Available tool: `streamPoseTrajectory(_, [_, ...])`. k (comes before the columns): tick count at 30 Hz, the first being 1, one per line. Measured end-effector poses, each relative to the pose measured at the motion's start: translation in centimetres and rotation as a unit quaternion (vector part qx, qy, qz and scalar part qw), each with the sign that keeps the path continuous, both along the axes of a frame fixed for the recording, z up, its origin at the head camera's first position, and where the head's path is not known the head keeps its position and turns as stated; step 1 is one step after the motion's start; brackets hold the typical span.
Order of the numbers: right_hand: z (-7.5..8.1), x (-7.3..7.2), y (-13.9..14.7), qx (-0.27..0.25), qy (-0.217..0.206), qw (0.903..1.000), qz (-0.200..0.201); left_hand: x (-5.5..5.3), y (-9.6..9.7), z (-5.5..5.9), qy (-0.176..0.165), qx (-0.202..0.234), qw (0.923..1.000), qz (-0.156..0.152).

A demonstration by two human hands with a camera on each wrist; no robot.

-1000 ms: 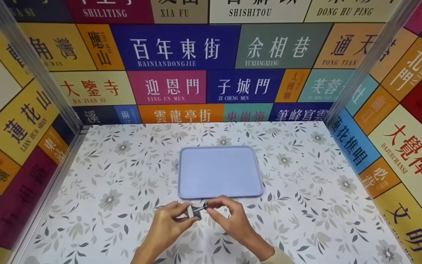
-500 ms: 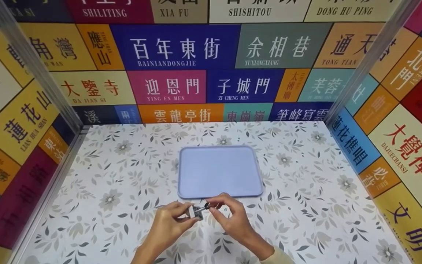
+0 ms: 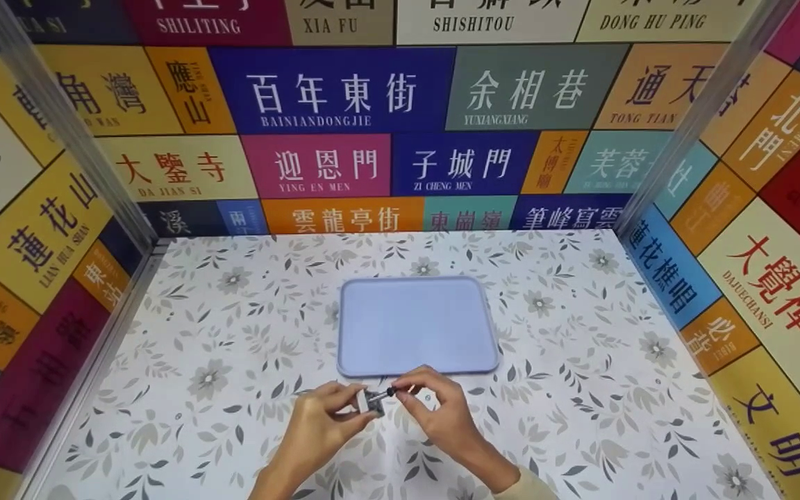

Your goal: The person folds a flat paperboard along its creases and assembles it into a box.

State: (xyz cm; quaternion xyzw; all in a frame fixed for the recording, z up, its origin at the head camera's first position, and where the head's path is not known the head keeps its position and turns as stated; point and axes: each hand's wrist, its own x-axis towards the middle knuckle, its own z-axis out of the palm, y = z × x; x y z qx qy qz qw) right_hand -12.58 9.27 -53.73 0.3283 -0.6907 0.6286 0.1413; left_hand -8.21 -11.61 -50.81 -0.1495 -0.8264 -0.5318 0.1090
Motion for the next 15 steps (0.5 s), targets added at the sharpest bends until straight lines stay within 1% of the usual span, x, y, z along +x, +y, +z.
streamPoseTrajectory(4, [0.10,0.18,0.08,0.006,-0.026,0.9994,-0.023,-0.02,-0.07,0.02,-0.006,-0.009,0.9999,0.007])
streamPoseTrajectory(8, [0.20,0.43,0.15,0.014,-0.073,0.9966,-0.035,-0.06,-0.08,0.01,-0.006,-0.010,0.9998,0.017])
streamPoseTrajectory(11, [0.35,0.64,0.14,0.032,-0.122,0.9912,-0.039,-0.11,-0.07,0.02,-0.005,-0.010,0.9997,0.021])
streamPoseTrajectory(13, [0.45,0.71,0.05,0.047,-0.147,0.9869,-0.045,-0.13,-0.06,0.03,-0.005,-0.009,0.9997,0.021])
streamPoseTrajectory(15, [0.53,0.74,-0.05,0.058,-0.157,0.9844,-0.053,-0.15,-0.05,0.03,-0.004,-0.006,0.9998,0.018])
